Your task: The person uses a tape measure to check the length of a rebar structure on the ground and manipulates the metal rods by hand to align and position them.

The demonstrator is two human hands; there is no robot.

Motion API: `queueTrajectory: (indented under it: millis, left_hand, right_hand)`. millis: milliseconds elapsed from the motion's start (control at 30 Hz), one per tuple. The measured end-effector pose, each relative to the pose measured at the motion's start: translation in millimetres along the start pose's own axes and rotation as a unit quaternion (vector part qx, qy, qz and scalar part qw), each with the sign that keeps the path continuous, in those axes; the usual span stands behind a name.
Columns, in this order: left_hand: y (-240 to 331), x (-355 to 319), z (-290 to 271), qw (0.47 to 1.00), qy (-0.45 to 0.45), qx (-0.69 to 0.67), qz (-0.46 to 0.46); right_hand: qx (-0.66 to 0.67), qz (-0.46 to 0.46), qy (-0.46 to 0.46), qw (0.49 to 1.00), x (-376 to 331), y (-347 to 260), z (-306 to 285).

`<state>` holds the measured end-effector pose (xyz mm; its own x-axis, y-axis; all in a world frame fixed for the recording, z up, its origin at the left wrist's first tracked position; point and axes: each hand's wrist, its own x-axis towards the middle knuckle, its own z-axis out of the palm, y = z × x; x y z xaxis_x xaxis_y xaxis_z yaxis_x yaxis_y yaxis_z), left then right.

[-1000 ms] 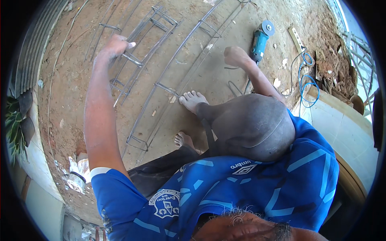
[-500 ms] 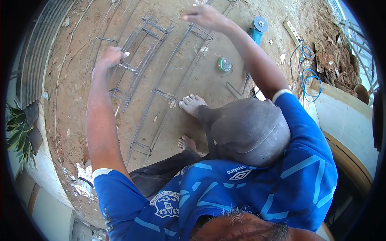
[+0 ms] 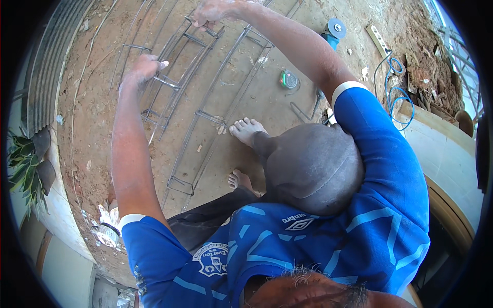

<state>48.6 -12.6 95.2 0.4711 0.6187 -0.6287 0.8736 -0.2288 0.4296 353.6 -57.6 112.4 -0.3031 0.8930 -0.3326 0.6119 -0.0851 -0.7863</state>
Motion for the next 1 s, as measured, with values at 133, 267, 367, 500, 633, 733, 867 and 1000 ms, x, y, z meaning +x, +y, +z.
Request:
queueTrajectory:
  millis: [133, 267, 367, 500, 633, 733, 867, 1000]
  left_hand:
    - [8.1, -9.0, 0.3, 1.000, 0.002, -0.008, -0.026]
    - [2.9, -7.2, 4.5, 0.999, 0.027, 0.031, -0.012]
    - [6.6, -10.0, 4.7, 1.000, 0.020, 0.012, -0.006]
    - [-7.1, -6.2, 5.4, 0.999, 0.029, 0.025, 0.001]
    - [-12.1, 1.2, 6.4, 0.997, 0.037, 0.038, 0.051]
    - [5.9, -65.0, -19.9, 0.998, 0.036, -0.045, -0.027]
    - [-68.7, -67.6, -26.7, 0.988, 0.002, -0.151, -0.007]
    - [-152.0, -132.3, -16.5, 0.985, 0.050, -0.151, -0.062]
  right_hand:
    - [0.025, 0.004, -0.009, 1.000, 4.1, 2.8, 2.2]
    - [0.046, 0.010, -0.015, 0.999, 11.5, 2.4, 4.8]
    - [0.075, 0.020, -0.008, 0.997, 11.5, 8.2, 6.5]
    - [0.104, 0.048, 0.005, 0.993, 11.6, -3.8, 10.7]
    - [0.059, 0.045, 0.009, 0.997, 8.9, 4.3, -0.1]
    - [0.238, 0.107, 0.020, 0.965, -0.1, -19.8, 14.0]
    - [0.084, 0.081, 0.061, 0.991, 12.6, 20.7, 4.8]
    - [0.088, 0.085, -0.081, 0.989, 22.0, 21.7, -5.3]
